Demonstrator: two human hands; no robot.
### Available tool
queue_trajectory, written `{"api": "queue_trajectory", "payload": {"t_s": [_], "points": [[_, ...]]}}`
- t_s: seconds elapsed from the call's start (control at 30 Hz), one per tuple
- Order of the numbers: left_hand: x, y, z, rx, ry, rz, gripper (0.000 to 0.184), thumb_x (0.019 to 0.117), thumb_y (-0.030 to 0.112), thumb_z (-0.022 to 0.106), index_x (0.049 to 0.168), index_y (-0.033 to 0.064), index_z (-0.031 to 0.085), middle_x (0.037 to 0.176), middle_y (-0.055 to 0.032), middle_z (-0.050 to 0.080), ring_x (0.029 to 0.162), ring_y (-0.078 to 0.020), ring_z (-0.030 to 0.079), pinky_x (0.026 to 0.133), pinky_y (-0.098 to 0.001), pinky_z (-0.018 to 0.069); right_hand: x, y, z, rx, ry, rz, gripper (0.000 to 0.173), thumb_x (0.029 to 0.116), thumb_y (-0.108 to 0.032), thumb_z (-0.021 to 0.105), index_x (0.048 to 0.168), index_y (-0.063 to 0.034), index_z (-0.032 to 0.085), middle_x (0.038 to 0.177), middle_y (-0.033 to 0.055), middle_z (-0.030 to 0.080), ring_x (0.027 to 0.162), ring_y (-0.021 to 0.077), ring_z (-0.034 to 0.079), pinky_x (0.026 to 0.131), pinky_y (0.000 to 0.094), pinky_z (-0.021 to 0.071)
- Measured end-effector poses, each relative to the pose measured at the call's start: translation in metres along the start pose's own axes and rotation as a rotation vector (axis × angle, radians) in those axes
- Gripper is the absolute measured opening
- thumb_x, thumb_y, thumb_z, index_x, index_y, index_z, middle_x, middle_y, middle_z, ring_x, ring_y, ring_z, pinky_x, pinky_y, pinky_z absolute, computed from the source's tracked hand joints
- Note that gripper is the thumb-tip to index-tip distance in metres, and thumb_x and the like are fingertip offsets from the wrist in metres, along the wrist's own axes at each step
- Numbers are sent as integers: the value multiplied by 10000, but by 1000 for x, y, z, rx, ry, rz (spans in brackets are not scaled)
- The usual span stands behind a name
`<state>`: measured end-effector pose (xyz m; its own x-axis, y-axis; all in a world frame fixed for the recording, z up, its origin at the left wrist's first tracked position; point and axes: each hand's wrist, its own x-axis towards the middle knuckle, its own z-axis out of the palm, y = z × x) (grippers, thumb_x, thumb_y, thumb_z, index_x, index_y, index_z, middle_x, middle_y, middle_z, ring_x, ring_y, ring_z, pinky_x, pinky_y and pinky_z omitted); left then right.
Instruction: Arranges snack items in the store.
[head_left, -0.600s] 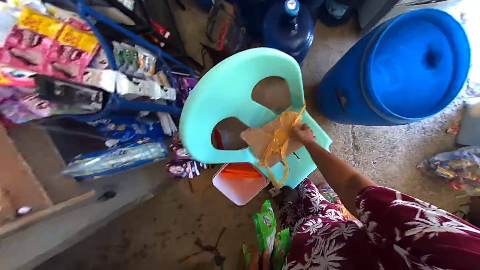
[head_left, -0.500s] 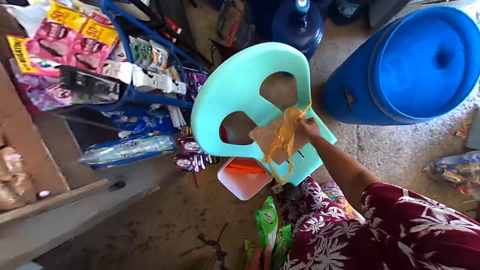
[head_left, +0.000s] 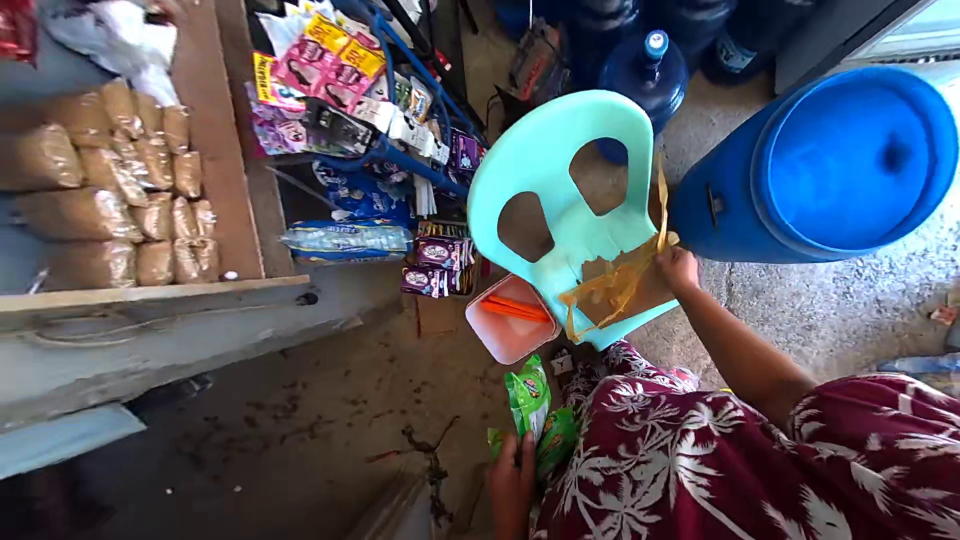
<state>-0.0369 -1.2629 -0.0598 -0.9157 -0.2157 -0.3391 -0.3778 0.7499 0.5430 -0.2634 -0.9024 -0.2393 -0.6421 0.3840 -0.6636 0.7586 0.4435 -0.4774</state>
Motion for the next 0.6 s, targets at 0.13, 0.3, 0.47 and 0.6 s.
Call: {"api": "queue_trajectory", "payload": {"t_s": [0.13, 0.3, 0.47, 0.6], "points": [[-2, 1, -8, -25, 5, 30, 359, 1014, 236, 554, 850, -72, 640, 593, -95, 557, 510, -144, 547, 521, -327, 491, -42, 7, -5, 51, 29, -70, 366, 983, -273, 669, 1086, 78, 684, 973, 309, 675, 940, 474, 653, 837, 681, 472], [-4, -21, -23, -97, 57, 45, 338, 1019, 223, 562, 853, -61, 639, 589, -62, 540, 507, -84, 516, 520, -260, 468, -134, -3, 12, -63, 101, -510, 375, 1009, -278, 611, 878, 72, 645, 721, 213, 626, 669, 390, 636, 629, 604, 481], [-24, -72, -53, -131, 112, 26, 358, 1031, 227, 545, 864, -76, 636, 599, -58, 542, 521, -63, 512, 538, -238, 459, -223, -31, 20, -157, 232, -1046, 346, 950, -183, 655, 715, 55, 563, 630, 190, 576, 532, 314, 600, 487, 439, 467], [-56, -125, -80, -142, 177, -54, 371, 1039, 245, 539, 875, -71, 642, 617, -64, 542, 542, -79, 505, 560, -265, 458, -260, -78, 26, -151, 76, -1151, 358, 990, -188, 660, 799, 103, 578, 697, 226, 592, 608, 316, 604, 571, 453, 486]]}}
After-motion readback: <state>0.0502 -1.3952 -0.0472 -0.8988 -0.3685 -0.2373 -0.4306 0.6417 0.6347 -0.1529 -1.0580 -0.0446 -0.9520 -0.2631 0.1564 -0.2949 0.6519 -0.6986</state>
